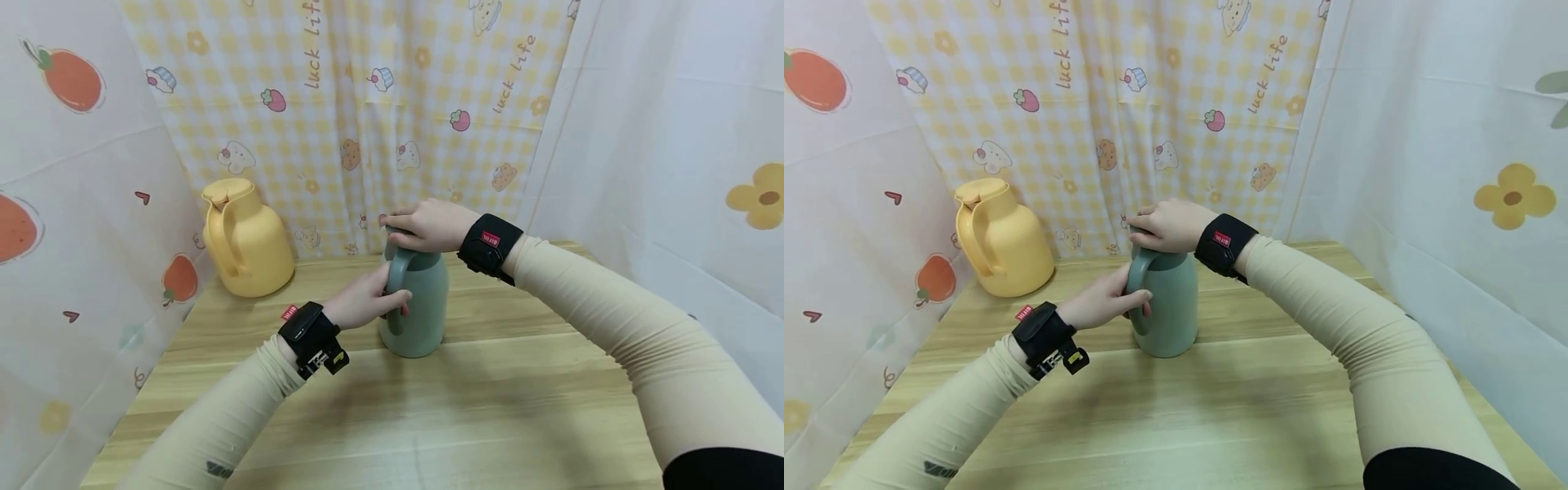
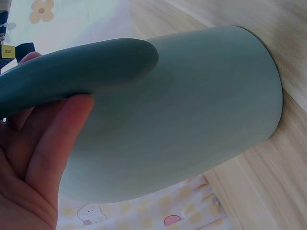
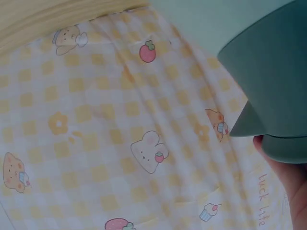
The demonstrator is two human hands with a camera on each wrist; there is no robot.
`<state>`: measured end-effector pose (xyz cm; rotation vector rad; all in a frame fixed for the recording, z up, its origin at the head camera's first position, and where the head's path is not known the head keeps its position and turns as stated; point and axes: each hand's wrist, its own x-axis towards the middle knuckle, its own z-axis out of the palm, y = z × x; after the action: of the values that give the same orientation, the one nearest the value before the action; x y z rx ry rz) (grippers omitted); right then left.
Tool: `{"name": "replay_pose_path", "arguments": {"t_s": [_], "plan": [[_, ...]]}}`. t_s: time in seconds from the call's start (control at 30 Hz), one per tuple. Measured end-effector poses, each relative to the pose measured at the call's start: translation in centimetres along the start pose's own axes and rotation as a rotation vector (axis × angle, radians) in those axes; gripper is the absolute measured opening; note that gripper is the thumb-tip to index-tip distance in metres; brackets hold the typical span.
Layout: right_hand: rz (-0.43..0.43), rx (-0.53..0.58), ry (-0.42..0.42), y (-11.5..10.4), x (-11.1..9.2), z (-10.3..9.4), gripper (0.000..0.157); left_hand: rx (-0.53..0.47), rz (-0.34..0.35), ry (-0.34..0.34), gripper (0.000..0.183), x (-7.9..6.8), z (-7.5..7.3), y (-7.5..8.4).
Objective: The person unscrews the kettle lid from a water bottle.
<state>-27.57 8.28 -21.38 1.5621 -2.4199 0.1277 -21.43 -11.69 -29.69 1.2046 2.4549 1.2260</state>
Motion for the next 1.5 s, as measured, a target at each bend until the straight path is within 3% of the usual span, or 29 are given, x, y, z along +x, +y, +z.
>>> {"name": "replay_pose_path", "arguments": {"t_s": [0.17, 0.33, 0.5, 0.6, 0.87, 1.03, 1.2, 1.5], "plan": [[-0.047, 0.004, 0.032, -0.5, -0.6, -0.1, 0.038, 0.002, 0.014, -0.002, 0.015, -0.6, 0.3, 0.5], [-0.097, 0.032, 0.028, -1.2, -2.0, 0.8, 0.036, -0.031, -0.001, -0.057, 0.017, -1.5, 1.7, 0.7], [-0.065, 0.076, 0.041, -1.5, -2.9, 1.2, 0.035, -0.07, -0.027, -0.053, 0.016, -1.9, 2.5, 1.0], [0.007, 0.106, 0.027, -1.3, -3.0, 1.1, 0.037, -0.082, -0.021, -0.044, 0.018, -1.6, 2.4, 1.0], [0.278, 0.248, -0.142, -0.6, -1.7, -1.2, 0.044, -0.12, -0.03, -0.009, 0.028, -0.3, 1.4, 0.5], [0.472, 0.268, -0.254, -1.1, 0.2, -3.9, 0.047, -0.082, -0.082, 0.037, 0.022, -0.2, 0.1, 0.8], [0.668, 0.399, -0.354, -2.2, 1.6, -5.4, 0.056, -0.053, -0.13, 0.057, 0.019, -0.4, -0.5, 1.1], [0.788, 0.475, -0.358, -4.1, 1.5, -4.9, 0.069, -0.054, -0.151, 0.046, 0.018, -0.5, 0.3, 1.3]]}}
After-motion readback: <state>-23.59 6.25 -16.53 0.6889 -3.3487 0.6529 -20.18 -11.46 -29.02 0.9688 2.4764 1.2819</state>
